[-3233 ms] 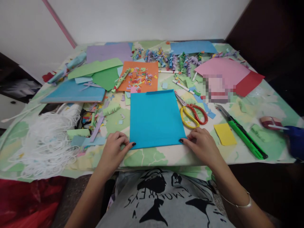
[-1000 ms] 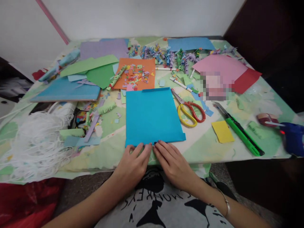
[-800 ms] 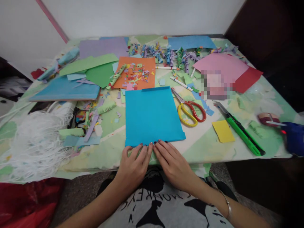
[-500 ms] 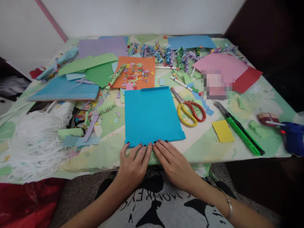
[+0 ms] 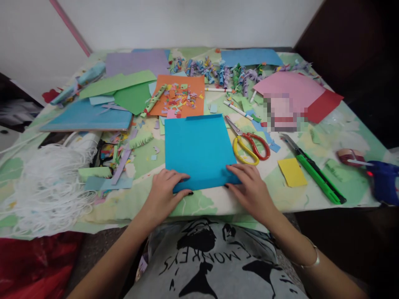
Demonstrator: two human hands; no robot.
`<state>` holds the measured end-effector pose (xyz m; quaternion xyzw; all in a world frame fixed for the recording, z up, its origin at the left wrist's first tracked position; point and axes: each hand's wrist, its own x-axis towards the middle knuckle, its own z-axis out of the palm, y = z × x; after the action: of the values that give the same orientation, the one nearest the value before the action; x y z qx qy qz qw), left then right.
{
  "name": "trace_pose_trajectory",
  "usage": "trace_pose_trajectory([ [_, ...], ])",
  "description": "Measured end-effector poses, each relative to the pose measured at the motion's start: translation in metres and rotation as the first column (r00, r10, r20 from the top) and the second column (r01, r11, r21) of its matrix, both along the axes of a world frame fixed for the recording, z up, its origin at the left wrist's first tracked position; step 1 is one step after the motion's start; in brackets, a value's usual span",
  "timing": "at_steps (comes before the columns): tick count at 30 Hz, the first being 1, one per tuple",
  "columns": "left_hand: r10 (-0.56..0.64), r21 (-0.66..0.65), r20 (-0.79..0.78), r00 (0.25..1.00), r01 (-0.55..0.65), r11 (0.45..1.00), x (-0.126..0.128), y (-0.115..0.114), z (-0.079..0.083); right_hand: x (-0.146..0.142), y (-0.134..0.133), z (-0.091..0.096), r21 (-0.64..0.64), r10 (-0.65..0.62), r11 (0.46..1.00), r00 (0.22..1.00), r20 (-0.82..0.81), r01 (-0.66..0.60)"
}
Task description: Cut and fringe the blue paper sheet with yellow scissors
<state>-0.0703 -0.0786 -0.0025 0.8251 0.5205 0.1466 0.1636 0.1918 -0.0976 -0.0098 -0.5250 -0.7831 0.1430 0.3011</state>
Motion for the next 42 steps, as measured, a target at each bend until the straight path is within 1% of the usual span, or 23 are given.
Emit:
trace_pose_trajectory([
  [2, -0.004, -0.064, 0.009, 1.0, 0.005, 0.998, -0.001, 0.004, 0.001, 0.01, 0.009, 0.003, -0.055, -0.013, 0.998, 1.0, -0.003, 0.013],
  [4, -0.007, -0.087, 0.003, 1.0, 0.007, 0.996, -0.002, 0.005, 0.002, 0.016, 0.013, 0.006, -0.109, -0.003, 0.994, 1.0, 0.013, 0.004],
  [7, -0.007, -0.084, 0.014, 1.0, 0.009, 0.996, -0.003, 0.005, 0.003, 0.019, 0.016, 0.01, -0.17, -0.004, 0.985, 0.999, 0.039, 0.01],
  [11, 0.021, -0.051, 0.051, 0.998, -0.019, 0.999, -0.005, 0.003, 0.003, 0.017, 0.018, 0.012, -0.211, -0.043, 0.976, 0.996, 0.073, 0.058],
  [14, 0.058, 0.008, 0.032, 0.998, -0.058, 0.998, -0.005, 0.001, 0.002, 0.013, 0.02, 0.012, -0.22, -0.078, 0.97, 0.991, 0.107, 0.1],
  [17, 0.069, 0.036, 0.004, 0.998, -0.07, 0.997, -0.005, 0.0, 0.001, 0.011, 0.021, 0.01, -0.226, -0.114, 0.963, 0.984, 0.139, 0.144],
  [26, 0.054, -0.069, -0.11, 0.992, -0.062, 0.996, 0.002, 0.006, 0.01, 0.007, 0.023, 0.009, -0.232, -0.198, 0.941, 0.957, 0.214, 0.247],
  [28, 0.068, -0.105, -0.147, 0.987, -0.084, 0.991, 0.003, 0.007, 0.012, 0.007, 0.024, 0.009, -0.221, -0.218, 0.937, 0.948, 0.232, 0.27],
  [31, 0.137, -0.14, -0.214, 0.967, -0.169, 0.976, 0.003, 0.006, 0.012, 0.008, 0.024, 0.007, -0.178, -0.255, 0.936, 0.934, 0.251, 0.303],
  [33, 0.192, -0.1, -0.214, 0.958, -0.217, 0.971, 0.001, 0.005, 0.01, 0.009, 0.022, 0.006, -0.131, -0.269, 0.942, 0.928, 0.256, 0.309],
  [34, 0.207, -0.053, -0.2, 0.958, -0.222, 0.974, 0.0, 0.004, 0.008, 0.01, 0.022, 0.004, -0.101, -0.272, 0.947, 0.927, 0.256, 0.306],
  [36, 0.209, 0.089, -0.175, 0.962, -0.196, 0.977, -0.002, 0.001, 0.002, 0.009, 0.019, 0.001, -0.025, -0.268, 0.959, 0.928, 0.258, 0.284],
  [39, 0.162, 0.314, -0.207, 0.965, -0.091, 0.945, -0.003, -0.006, -0.005, 0.003, 0.014, -0.005, 0.104, -0.233, 0.972, 0.935, 0.266, 0.212],
  [42, 0.031, 0.431, -0.284, 0.958, 0.099, 0.897, 0.0, -0.01, -0.005, -0.007, 0.009, -0.007, 0.177, -0.094, 0.983, 0.952, 0.291, 0.044],
])
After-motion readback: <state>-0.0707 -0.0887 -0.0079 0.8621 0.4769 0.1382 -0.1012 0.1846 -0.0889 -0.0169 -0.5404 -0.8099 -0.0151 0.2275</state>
